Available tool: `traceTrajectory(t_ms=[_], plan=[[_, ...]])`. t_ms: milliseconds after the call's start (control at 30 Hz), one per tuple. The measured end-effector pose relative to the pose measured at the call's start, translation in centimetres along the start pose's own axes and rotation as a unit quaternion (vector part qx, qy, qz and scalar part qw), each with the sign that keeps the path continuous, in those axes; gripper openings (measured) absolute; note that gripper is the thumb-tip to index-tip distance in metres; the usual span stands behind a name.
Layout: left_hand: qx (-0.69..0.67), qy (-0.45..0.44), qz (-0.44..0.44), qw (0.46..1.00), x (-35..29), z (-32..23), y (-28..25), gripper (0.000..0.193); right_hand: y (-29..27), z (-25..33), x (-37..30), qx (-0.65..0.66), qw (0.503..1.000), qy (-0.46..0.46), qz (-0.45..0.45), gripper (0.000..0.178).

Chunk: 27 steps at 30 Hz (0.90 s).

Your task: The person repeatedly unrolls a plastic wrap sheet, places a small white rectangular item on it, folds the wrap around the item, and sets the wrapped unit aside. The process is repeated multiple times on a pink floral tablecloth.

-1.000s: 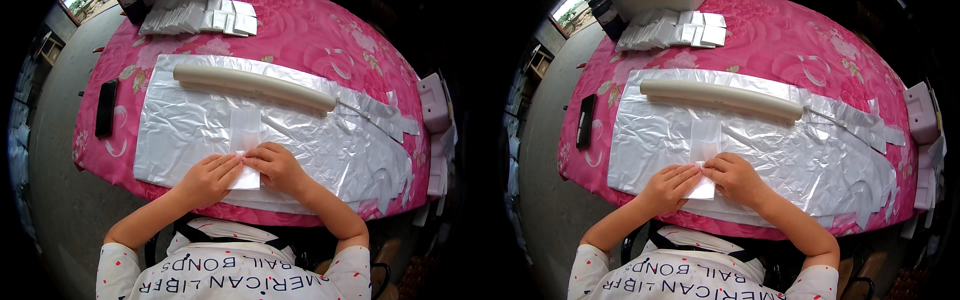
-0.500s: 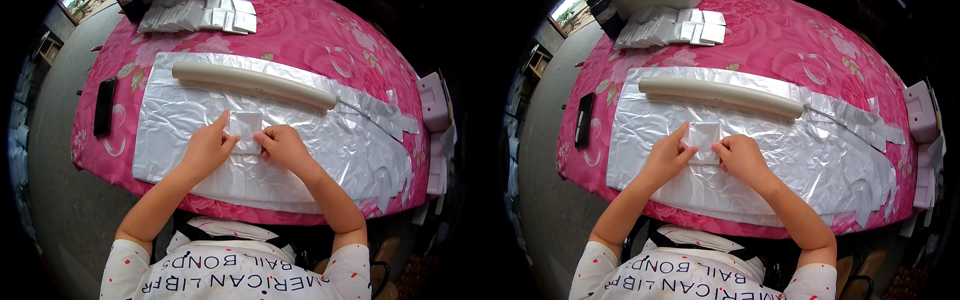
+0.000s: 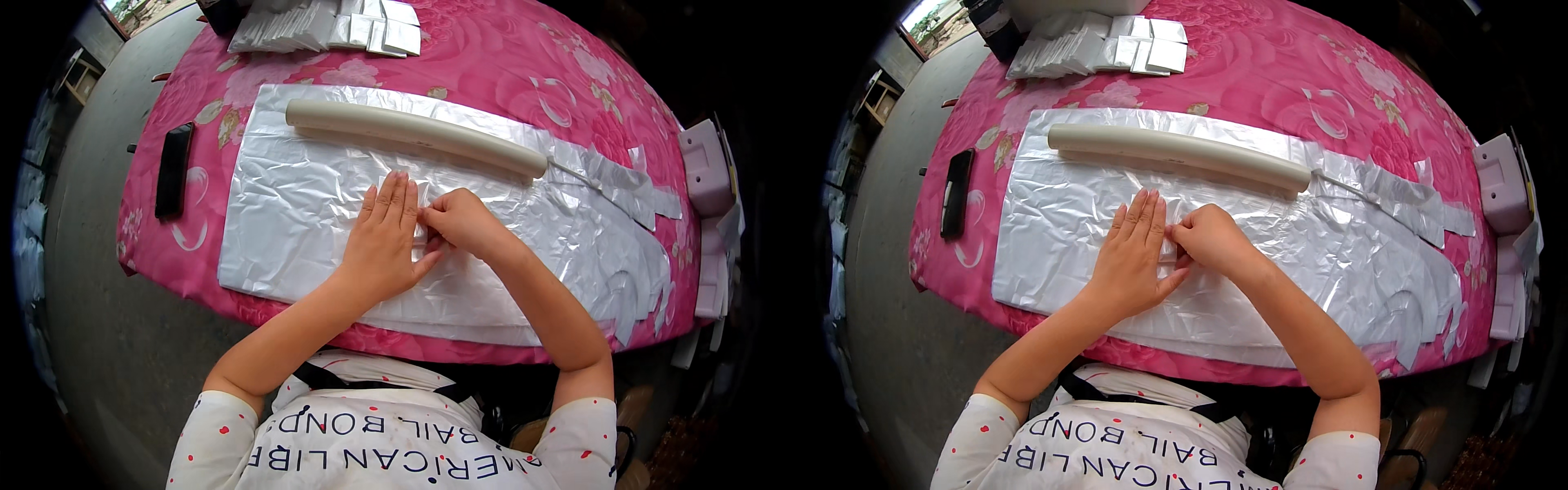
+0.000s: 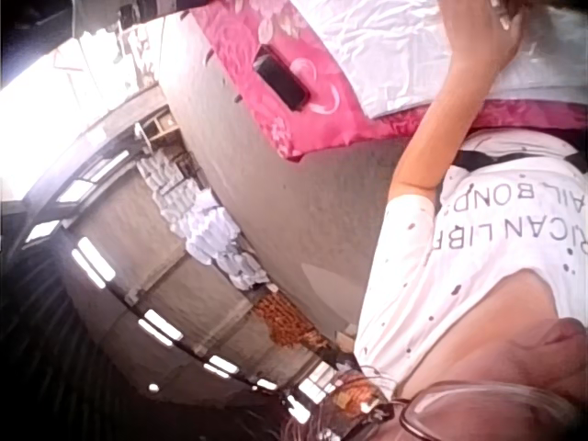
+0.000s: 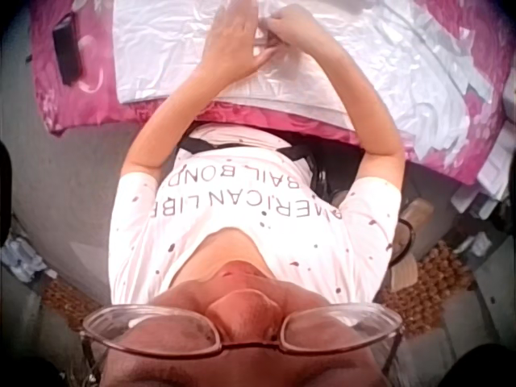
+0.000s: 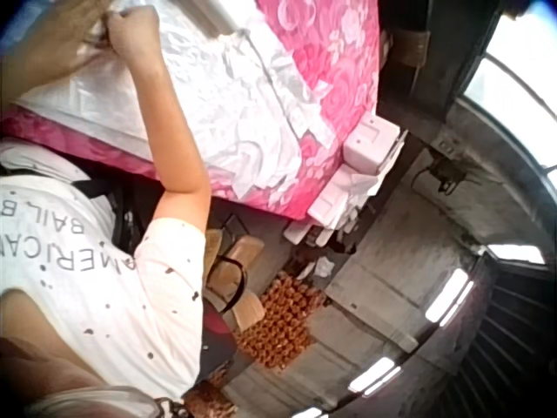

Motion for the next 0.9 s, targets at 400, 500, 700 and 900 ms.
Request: traceTrajectory(t_ms=[400,500,700,900], plan=[[-0.081,-0.021,-0.017,0.996,-3.1,2.0,-0.1,0.102,2.0,7.0,-4.6,-0.424,0.852,-0.279,-0.129,0.029],[-0.212,-0.029,-0.039,0.976,-7.4,3.1,-4.1,0.081,4.9,8.4,-4.0,-0.389,0.801,-0.448,-0.081,0.04],[-0.639,-0.344,0.276,0.631,-21.0,3.8,2.1,0.028,10.5,4.9,-1.8,-0.322,0.836,-0.436,-0.084,0.062],[-0.657,-0.473,0.167,0.563,-25.5,6.0,4.6,0.021,22.0,1.8,-7.9,-0.193,0.883,-0.397,0.157,0.062]])
Point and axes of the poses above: each hand's wrist, its own x-axis towards the middle knuckle, its own y-axis out of the palm, z = x × y, the point moved 9 cm from there along x, towards the middle knuckle, and after that the axes turned 15 degrees about x, right-handed, at the moved point
